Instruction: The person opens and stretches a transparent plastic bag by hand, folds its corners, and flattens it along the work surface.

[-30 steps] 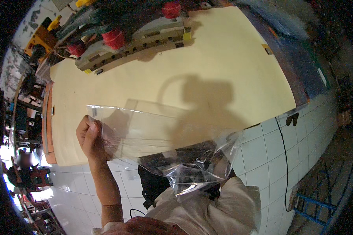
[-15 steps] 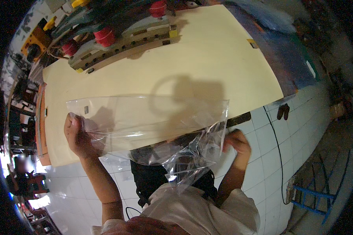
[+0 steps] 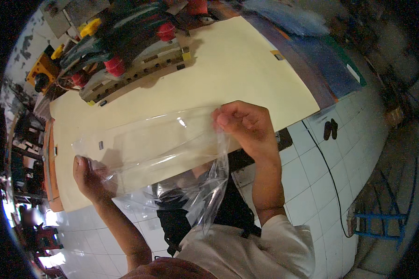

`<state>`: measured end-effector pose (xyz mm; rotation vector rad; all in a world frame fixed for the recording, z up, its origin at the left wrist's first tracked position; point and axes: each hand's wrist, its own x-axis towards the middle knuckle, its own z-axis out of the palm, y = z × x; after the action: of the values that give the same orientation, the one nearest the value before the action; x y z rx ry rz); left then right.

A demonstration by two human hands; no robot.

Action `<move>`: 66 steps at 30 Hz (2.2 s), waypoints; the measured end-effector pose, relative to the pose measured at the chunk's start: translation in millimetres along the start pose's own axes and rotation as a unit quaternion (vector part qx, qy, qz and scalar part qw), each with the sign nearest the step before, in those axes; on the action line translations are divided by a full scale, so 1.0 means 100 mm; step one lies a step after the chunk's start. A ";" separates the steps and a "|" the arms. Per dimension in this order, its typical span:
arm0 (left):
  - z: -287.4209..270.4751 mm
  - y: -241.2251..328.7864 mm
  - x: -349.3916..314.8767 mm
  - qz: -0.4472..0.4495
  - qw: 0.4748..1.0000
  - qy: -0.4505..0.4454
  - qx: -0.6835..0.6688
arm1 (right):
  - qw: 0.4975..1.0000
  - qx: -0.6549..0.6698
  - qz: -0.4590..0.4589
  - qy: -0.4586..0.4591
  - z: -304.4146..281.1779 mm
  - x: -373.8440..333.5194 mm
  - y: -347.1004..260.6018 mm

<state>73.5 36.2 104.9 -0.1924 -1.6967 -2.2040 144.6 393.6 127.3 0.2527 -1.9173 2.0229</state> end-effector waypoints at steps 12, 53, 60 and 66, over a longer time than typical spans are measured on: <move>-0.22 -0.04 -0.07 -0.069 0.992 0.077 -0.066 | 0.999 -0.029 0.005 0.012 0.44 0.23 -0.20; -0.22 -0.06 -0.11 -0.045 0.993 0.098 -0.043 | 0.998 -0.055 -0.023 -0.018 0.48 0.37 -0.20; -0.26 -0.01 -0.10 -0.071 0.996 0.040 -0.045 | 0.978 -0.196 -0.048 -0.057 0.50 0.41 -0.39; -0.21 0.03 -0.10 -0.053 0.995 0.037 -0.073 | 0.925 -0.340 -0.106 -0.131 0.45 0.47 -0.53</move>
<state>85.7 17.6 98.6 -0.0574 -1.5411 -2.3842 115.2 356.6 196.7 0.5361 -2.4935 1.1319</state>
